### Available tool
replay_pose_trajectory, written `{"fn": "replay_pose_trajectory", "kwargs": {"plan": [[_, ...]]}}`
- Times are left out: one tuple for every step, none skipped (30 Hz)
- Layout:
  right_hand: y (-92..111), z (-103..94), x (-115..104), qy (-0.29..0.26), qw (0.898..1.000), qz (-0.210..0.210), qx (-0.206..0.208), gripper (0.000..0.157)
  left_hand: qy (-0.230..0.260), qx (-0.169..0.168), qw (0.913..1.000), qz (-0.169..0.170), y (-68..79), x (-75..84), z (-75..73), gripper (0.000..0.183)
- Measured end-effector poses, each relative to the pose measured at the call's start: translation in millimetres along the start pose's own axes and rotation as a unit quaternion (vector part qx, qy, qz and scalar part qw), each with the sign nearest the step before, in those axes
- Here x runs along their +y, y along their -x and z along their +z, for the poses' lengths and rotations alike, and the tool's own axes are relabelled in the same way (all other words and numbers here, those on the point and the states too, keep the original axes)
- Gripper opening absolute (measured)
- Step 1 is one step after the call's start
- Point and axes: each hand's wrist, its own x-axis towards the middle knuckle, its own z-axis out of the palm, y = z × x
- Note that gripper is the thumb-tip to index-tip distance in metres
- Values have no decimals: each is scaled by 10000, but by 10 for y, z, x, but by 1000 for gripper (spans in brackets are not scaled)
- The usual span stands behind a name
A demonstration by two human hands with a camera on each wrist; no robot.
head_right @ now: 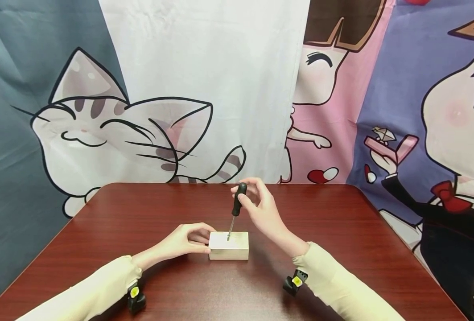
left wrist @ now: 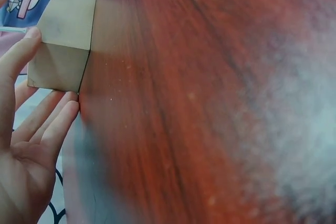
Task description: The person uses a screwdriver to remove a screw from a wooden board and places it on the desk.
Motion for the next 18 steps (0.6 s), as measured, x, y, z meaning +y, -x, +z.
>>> {"fn": "replay_pose_trajectory", "kwargs": {"plan": [[1, 11, 1, 75, 9999, 49, 126, 34, -2, -11, 10000, 4, -1, -1, -2, 43], [1, 20, 3, 177, 9995, 101, 246, 33, -11, -21, 10000, 3, -2, -2, -3, 43], [1, 23, 4, 252, 9990, 148, 333, 32, -17, -32, 10000, 10, -3, -3, -2, 43], [1, 26, 5, 278, 9986, 193, 401, 33, -35, -38, 10000, 5, 0, -5, -2, 43], [0, 24, 6, 279, 9983, 238, 444, 34, -38, -49, 10000, 3, 3, -6, -1, 43], [-2, 20, 4, 276, 9982, 265, 464, 34, -30, -55, 10000, 6, 5, -7, -1, 43], [-4, 13, 4, 236, 9983, 285, 448, 33, -17, -59, 10000, 24, 6, -8, -1, 44], [-7, 4, 4, 202, 9985, 303, 412, 33, -13, -54, 10000, 30, 5, -12, -2, 44], [-11, -6, 1, 161, 9987, 312, 362, 33, 6, -45, 10000, 46, 3, -16, -4, 43], [-14, -16, -6, 132, 9990, 298, 312, 33, 1, -28, 10000, 55, 1, -19, -7, 43], [-18, -27, -11, 109, 9992, 282, 250, 33, 15, -12, 10000, 73, -2, -21, -9, 43], [-21, -38, -19, 78, 9995, 266, 176, 33, 28, 2, 10000, 91, -4, -22, -11, 43], [-24, -48, -23, 55, 9996, 245, 94, 33, 33, 16, 9999, 101, -5, -25, -12, 43], [-25, -57, -28, 50, 9997, 217, 17, 33, 34, 25, 9999, 98, -5, -28, -13, 44], [-25, -63, -34, 28, 9998, 183, -63, 34, 31, 32, 9999, 97, -4, -31, -12, 44], [-23, -68, -36, 12, 9998, 142, -140, 35, 19, 38, 10000, 85, -2, -35, -11, 44], [-23, -71, -31, -3, 9997, 101, -213, 37, 8, 44, 10000, 81, 0, -39, -9, 44], [-22, -73, -28, -34, 9996, 61, -271, 38, 24, 43, 10000, 79, 1, -43, -6, 44]]}}
